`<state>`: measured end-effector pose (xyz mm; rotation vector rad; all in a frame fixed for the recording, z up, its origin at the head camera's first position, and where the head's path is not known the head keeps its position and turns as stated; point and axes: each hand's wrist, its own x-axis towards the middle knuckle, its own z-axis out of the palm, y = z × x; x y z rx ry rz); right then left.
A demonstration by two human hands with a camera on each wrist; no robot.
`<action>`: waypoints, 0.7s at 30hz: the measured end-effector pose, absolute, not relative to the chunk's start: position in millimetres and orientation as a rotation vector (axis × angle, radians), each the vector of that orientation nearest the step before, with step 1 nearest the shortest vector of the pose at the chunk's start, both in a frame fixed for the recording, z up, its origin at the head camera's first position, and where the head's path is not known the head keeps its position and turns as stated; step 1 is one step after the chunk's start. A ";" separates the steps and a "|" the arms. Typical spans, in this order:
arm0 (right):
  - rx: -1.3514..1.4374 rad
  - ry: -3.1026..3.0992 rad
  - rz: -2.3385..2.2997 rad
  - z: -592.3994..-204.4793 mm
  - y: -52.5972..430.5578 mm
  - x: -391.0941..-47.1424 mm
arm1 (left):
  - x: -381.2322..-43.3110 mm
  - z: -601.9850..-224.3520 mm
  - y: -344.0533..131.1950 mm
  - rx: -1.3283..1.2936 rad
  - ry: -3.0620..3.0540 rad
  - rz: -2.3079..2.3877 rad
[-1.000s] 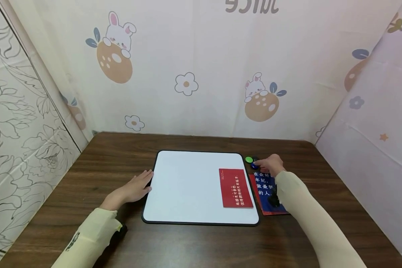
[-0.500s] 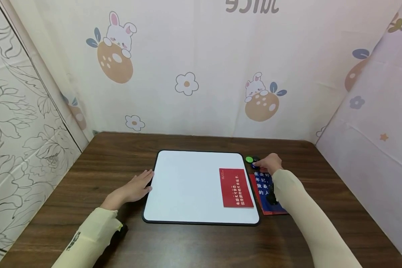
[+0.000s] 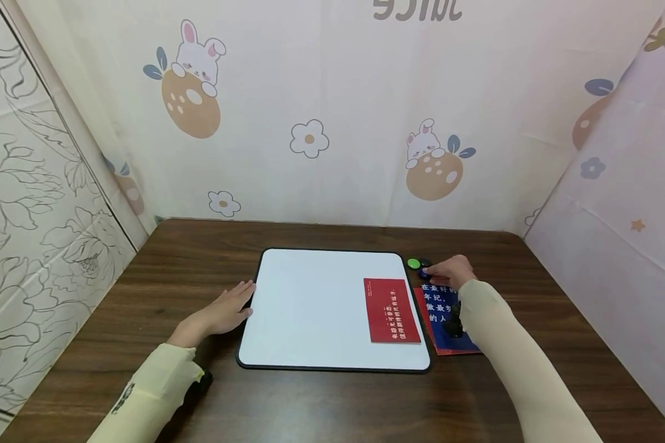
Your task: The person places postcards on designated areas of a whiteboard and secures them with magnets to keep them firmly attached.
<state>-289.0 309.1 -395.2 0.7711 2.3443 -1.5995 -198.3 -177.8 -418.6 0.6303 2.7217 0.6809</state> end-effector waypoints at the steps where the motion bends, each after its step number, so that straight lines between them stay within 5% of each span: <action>1: 0.771 2.320 -1.623 -393.4 309.6 -287.5 | -198.4 -418.7 -177.8 0.629 2.721 0.681; 21: 0.674 2.143 -1.758 -372.4 298.5 -277.8 | -198.9 -419.1 -176.5 0.614 2.727 0.669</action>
